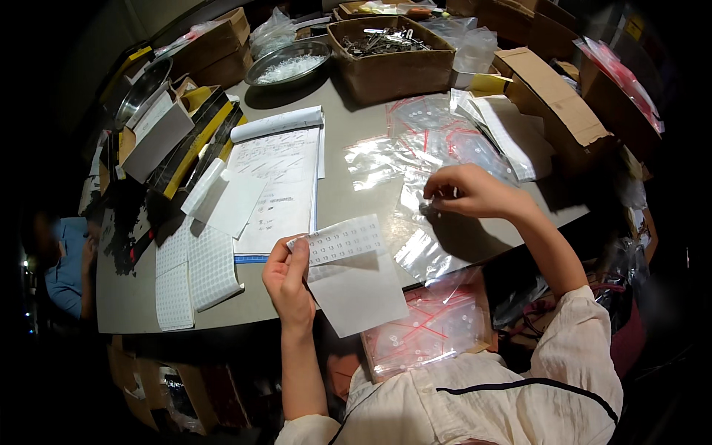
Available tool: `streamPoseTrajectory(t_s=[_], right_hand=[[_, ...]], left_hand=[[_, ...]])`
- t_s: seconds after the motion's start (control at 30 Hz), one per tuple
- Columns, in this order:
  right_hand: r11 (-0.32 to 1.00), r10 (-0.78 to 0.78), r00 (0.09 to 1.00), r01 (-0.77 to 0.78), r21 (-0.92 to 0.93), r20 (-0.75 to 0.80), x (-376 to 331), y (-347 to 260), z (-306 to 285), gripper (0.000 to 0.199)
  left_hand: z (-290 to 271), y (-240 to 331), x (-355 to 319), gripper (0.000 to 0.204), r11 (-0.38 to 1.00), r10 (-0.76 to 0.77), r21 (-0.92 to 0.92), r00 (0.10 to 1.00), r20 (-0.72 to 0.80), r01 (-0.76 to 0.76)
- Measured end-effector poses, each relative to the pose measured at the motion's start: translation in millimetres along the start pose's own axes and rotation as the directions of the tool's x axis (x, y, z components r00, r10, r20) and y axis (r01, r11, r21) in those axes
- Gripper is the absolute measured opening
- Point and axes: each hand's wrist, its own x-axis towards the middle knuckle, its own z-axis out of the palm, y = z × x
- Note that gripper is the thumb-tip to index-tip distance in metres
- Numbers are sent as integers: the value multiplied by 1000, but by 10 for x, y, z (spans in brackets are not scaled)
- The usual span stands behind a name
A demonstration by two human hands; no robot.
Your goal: The person sits at a cluttered table and repeatedly picks up small, clear plastic bags containing red items. They peel off small white labels from a sheet and affix them to the bags one by one. The labeled bags are then placed into a cardboard box on the table.
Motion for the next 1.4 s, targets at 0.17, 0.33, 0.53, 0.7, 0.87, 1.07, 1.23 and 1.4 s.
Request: streamPoseTrajectory(t_s=[0.17, 0.33, 0.53, 0.7, 0.87, 1.07, 1.23, 1.4], right_hand=[[983, -54, 995, 37, -182, -87, 168, 33, 178, 19], [879, 74, 983, -145, -455, -170, 237, -6, 219, 24], [879, 292, 947, -210, -428, 134, 46, 22, -46, 80], [955, 98, 877, 51, -292, 471, -390, -595, 36, 64], [985, -146, 978, 158, -71, 152, -197, -769, 17, 27], [907, -421, 904, 420, -30, -77, 277, -1033, 472, 23], [838, -520, 844, 474, -271, -133, 479, -1089, 820, 23], [685, -644, 755, 498, -532, -122, 412, -1121, 964, 26]], left_hand=[[-19, -14, 15, 26, 998, -10, 66, 999, 50, 6], [-4, 28, -6, 28, 995, 11, 94, 998, 54, -16], [-22, 44, -35, 27, 997, 62, 45, 998, 5, -62], [63, 38, -22, 20, 999, 19, 45, 1000, 19, -20], [88, 5, -59, 18, 980, 11, 198, 997, 71, -25], [73, -13, -92, 18, 906, 62, 413, 993, 100, -98], [25, -55, -79, 20, 874, 48, 478, 995, 88, -85], [105, 15, -88, 20, 870, 60, 486, 996, 67, -85]])
